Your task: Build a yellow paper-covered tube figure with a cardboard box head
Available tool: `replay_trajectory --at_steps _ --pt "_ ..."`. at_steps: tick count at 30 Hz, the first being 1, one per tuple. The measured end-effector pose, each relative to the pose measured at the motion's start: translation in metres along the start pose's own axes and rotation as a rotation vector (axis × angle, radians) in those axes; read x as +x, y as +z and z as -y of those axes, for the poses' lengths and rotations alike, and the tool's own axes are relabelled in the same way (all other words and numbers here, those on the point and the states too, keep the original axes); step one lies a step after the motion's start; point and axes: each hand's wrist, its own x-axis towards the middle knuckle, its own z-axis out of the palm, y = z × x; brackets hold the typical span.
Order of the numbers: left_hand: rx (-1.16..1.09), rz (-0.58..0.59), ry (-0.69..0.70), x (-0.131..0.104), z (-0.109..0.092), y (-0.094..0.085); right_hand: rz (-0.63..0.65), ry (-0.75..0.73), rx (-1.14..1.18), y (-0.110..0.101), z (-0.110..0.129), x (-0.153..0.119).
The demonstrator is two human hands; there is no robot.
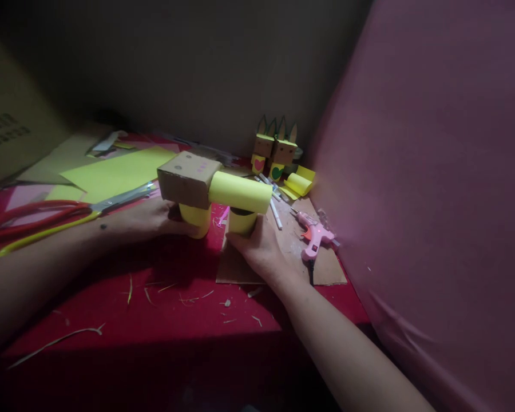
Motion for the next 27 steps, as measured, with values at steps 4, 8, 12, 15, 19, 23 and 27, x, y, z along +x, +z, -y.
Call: replay_trajectory --at_steps 4,8,12,15,19,23,27 --pt "0.022 -0.012 0.016 0.0015 0.0041 -0.0002 -0.002 0.019 0.051 0.0001 0.0004 0.0002" --pt "-0.043 0.009 0.040 0.0029 0.0080 0.0002 0.007 -0.015 0.087 -0.0004 0.0011 0.0005" --pt "-0.030 0.008 0.026 0.0021 0.0056 0.0002 0.018 -0.035 0.118 -0.0011 0.0012 0.0007" --pt "-0.008 -0.007 -0.022 0.0008 0.0014 0.0001 0.009 -0.018 0.111 -0.0011 -0.0012 0.0008" --pt "0.012 -0.033 -0.005 0.0009 -0.0008 0.0002 0.011 -0.012 0.123 -0.0006 -0.0037 0.0006" --pt "0.016 -0.049 0.009 0.0006 -0.0012 0.0001 0.016 -0.021 0.126 -0.0008 -0.0030 0.0000" --pt "-0.045 -0.007 0.025 0.0000 0.0000 -0.0002 0.023 -0.030 0.122 -0.0013 -0.0023 -0.0008"
